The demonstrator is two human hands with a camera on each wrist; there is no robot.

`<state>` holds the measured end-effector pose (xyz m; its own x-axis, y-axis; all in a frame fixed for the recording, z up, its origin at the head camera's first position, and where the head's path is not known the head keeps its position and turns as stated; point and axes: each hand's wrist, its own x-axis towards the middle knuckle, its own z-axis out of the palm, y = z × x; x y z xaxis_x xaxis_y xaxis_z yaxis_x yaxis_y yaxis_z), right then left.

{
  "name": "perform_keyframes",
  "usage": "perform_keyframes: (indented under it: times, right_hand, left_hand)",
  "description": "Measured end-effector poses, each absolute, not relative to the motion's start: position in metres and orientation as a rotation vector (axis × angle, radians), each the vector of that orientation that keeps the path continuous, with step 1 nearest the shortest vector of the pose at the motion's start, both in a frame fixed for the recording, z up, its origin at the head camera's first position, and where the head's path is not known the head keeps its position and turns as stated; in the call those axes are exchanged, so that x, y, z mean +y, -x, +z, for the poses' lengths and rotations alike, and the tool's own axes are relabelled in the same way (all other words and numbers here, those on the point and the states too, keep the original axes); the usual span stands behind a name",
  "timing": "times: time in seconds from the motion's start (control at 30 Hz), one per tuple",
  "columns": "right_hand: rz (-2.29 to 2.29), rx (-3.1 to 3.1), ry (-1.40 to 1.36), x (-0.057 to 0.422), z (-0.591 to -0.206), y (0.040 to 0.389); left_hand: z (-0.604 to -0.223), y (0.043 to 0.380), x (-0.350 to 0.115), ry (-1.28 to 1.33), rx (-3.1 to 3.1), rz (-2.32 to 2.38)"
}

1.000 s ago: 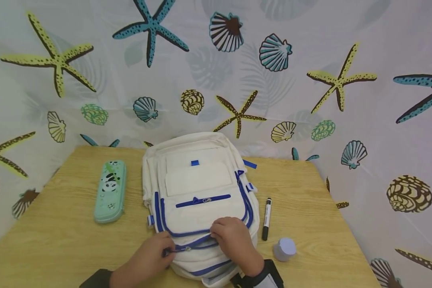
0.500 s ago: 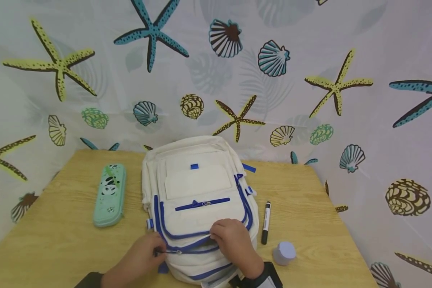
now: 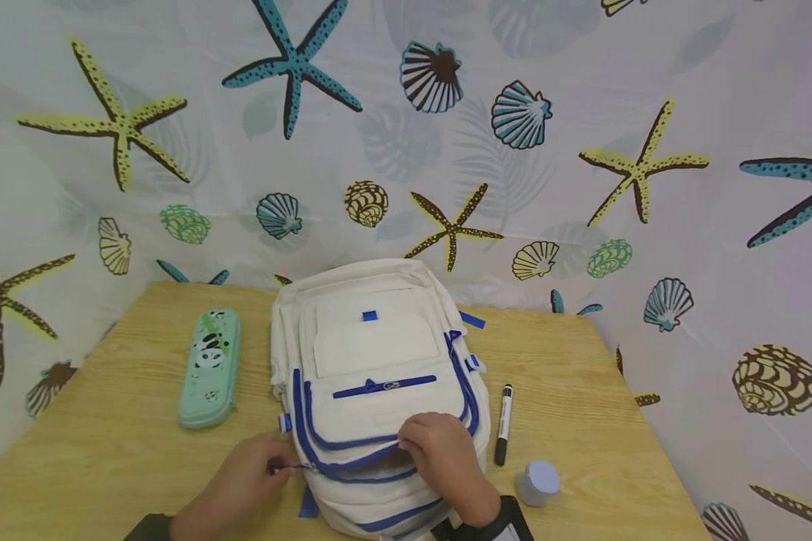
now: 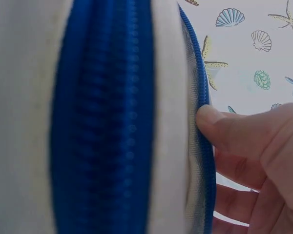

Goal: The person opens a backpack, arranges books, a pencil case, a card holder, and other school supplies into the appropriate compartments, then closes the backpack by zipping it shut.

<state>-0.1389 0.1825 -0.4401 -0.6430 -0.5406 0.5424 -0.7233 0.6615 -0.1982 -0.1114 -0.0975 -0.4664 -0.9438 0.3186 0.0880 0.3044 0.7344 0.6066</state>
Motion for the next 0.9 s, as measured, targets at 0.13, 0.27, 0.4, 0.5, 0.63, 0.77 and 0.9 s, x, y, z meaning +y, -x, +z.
perform_keyframes:
  times: [0.13,0.27,0.4,0.5,0.63,0.77,0.9]
  right_hand:
    - [0.562,-2.439,-0.992,0.183,-0.441,0.139]
    - [0.569,-2.435,-0.994,0.183,-0.440,0.140]
    - [0.571,-2.435,-0.979,0.182,-0.438,0.140]
    - [0.562,-2.450,-0.959,0.182,-0.437,0.140]
    - [0.558,-2.462,-0.943,0.182,-0.436,0.140]
    - [0.558,-2.466,-0.933,0.182,-0.435,0.140]
    - [0.560,-2.467,-0.917,0.181,-0.434,0.140]
  left_hand:
    - [-0.465,0.114,-0.098,-0.458,2.880,0.999]
    - [-0.465,0.119,-0.098,-0.356,2.877,0.973]
    - [-0.467,0.125,-0.099,-0.306,2.894,0.941]
    - [-0.470,0.129,-0.100,-0.298,2.912,0.944]
    - [-0.475,0.134,-0.102,-0.290,2.938,0.978]
    - [-0.481,0.141,-0.105,-0.278,2.980,1.014]
    - [-0.488,0.149,-0.107,-0.262,3.028,1.054]
